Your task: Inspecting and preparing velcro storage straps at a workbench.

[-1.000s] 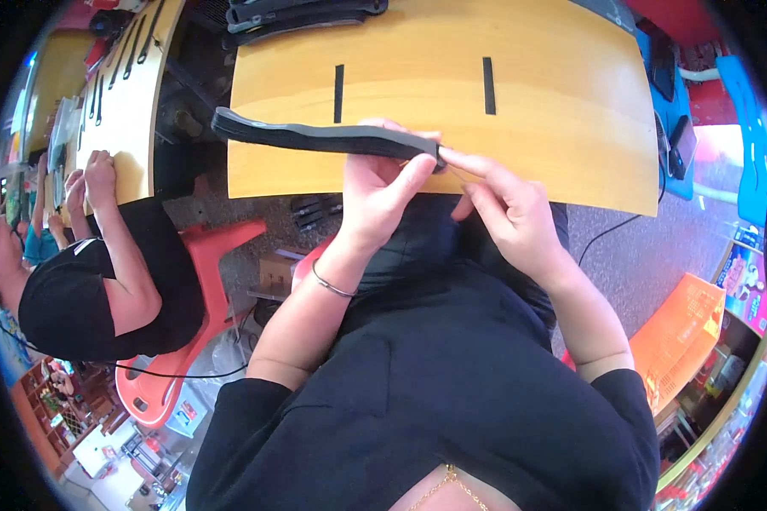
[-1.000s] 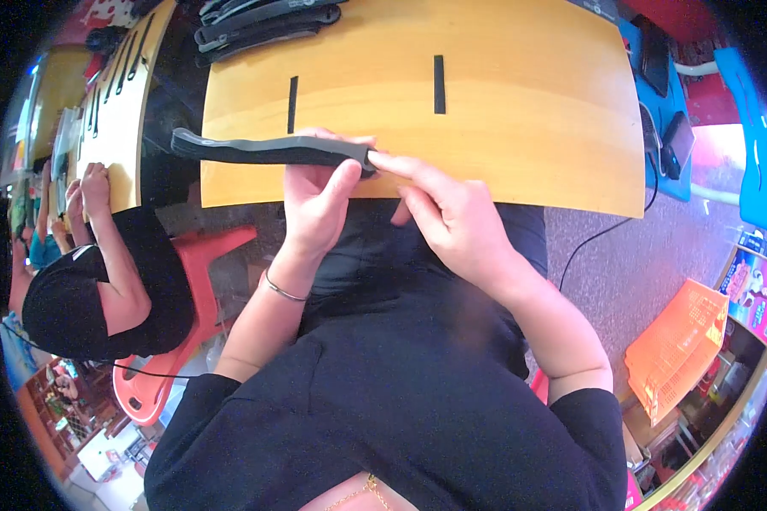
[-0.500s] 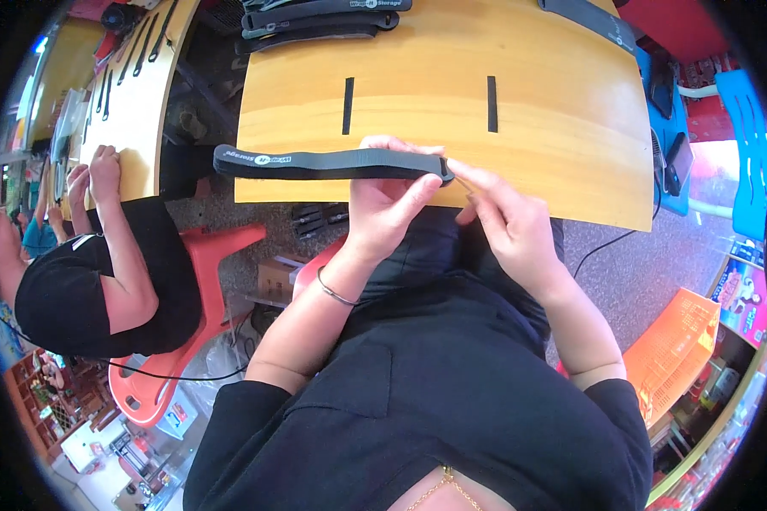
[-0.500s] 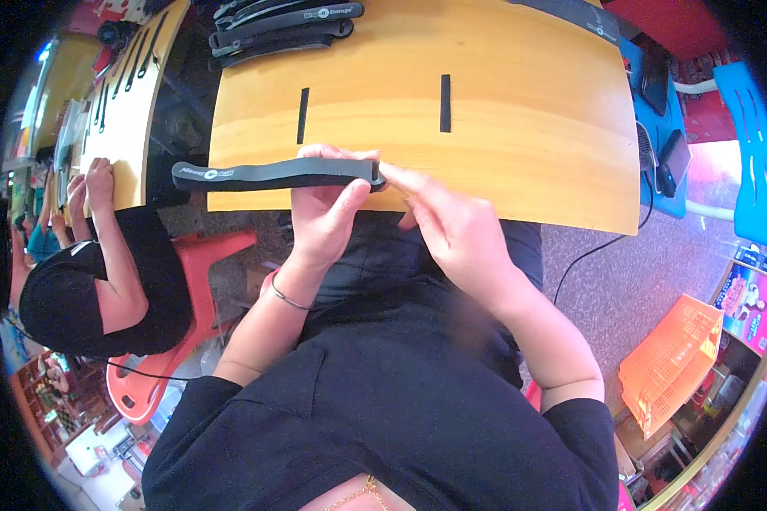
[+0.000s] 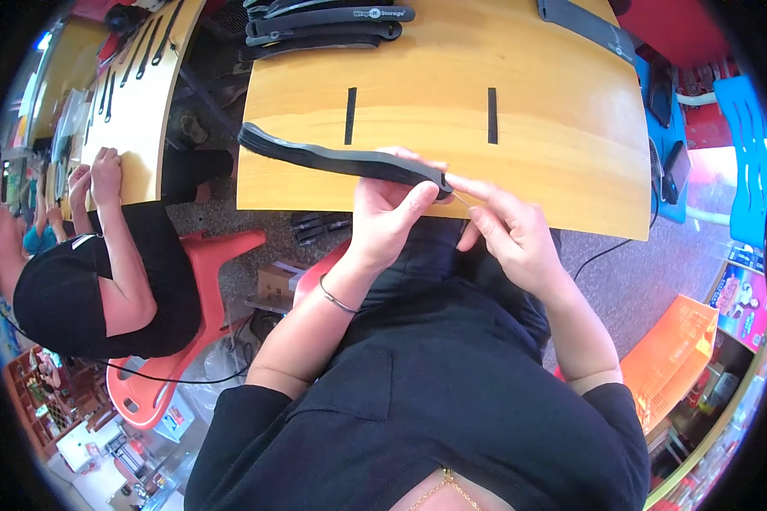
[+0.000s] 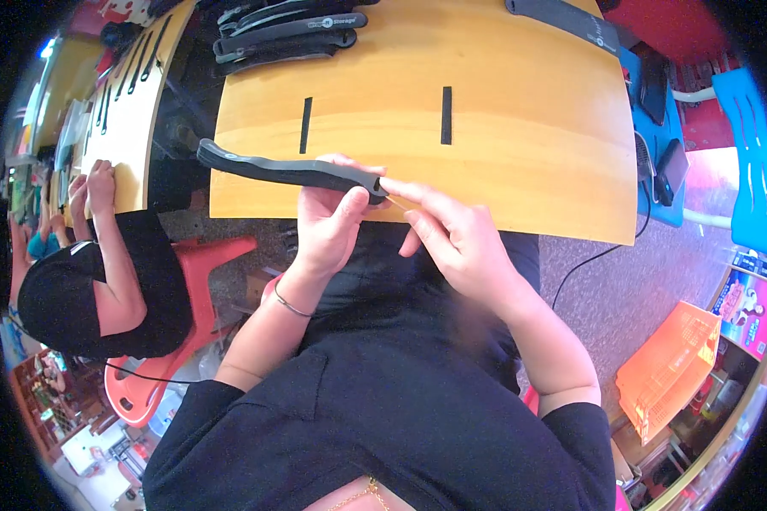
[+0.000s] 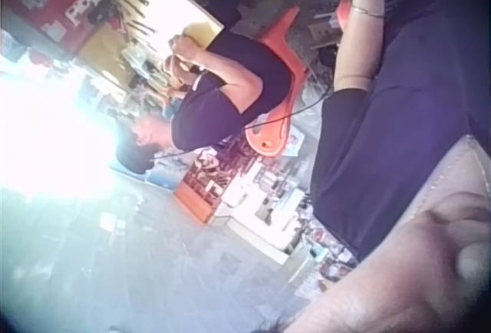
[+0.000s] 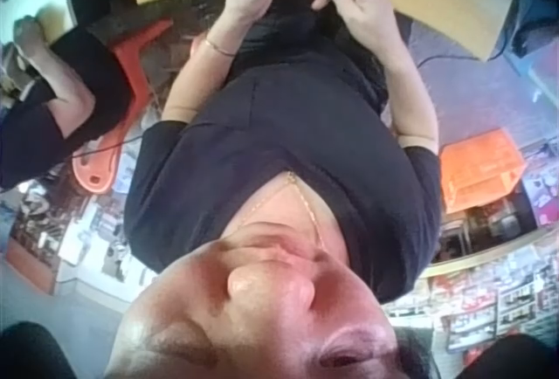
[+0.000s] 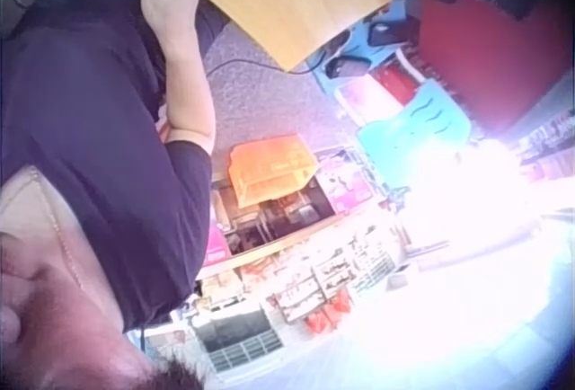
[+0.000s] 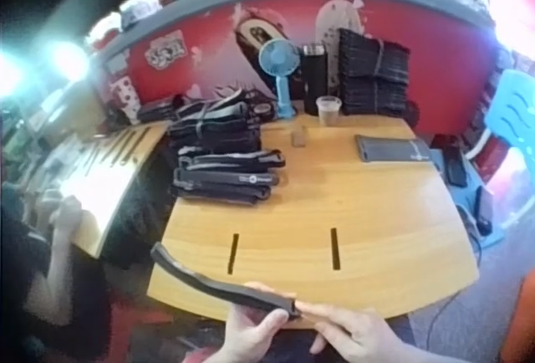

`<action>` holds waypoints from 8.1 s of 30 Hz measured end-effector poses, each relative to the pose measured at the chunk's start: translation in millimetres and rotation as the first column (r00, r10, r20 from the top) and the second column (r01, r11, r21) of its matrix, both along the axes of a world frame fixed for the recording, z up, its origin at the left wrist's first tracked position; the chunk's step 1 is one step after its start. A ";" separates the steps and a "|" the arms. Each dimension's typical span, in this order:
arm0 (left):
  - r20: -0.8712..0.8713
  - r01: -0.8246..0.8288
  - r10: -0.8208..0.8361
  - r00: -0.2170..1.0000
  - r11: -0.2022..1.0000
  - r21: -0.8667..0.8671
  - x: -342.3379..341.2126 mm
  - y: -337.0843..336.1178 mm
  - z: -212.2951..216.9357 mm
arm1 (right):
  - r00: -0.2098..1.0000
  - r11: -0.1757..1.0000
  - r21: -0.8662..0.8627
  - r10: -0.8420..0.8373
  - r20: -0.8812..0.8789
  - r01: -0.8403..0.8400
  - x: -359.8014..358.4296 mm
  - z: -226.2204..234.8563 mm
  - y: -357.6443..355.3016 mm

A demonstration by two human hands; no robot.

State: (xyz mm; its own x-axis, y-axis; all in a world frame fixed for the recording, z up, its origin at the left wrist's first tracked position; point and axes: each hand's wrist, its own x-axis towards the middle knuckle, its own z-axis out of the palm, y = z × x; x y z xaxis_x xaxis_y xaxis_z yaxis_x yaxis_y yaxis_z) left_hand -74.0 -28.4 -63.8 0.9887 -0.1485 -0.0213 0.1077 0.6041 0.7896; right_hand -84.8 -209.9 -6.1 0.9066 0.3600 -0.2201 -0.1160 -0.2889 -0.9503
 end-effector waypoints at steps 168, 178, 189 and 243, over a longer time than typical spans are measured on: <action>0.180 0.100 -0.251 0.951 0.802 0.589 40.6 19.5 61.5 | 0.965 0.926 0.344 -0.217 0.148 0.155 40.8 42.9 35.7; 0.071 0.415 -0.434 0.898 0.889 0.193 43.4 25.3 85.0 | 0.981 0.952 0.304 -0.088 0.173 0.032 36.7 62.6 24.6; -0.076 0.356 -0.352 0.933 0.933 0.050 38.4 13.1 85.1 | 0.962 0.963 0.257 -0.148 0.230 0.087 35.7 57.0 24.8; -0.102 0.008 0.027 0.994 0.945 0.328 38.8 8.1 75.4 | 0.596 0.556 -0.554 0.127 0.793 0.619 204.7 -18.4 -117.9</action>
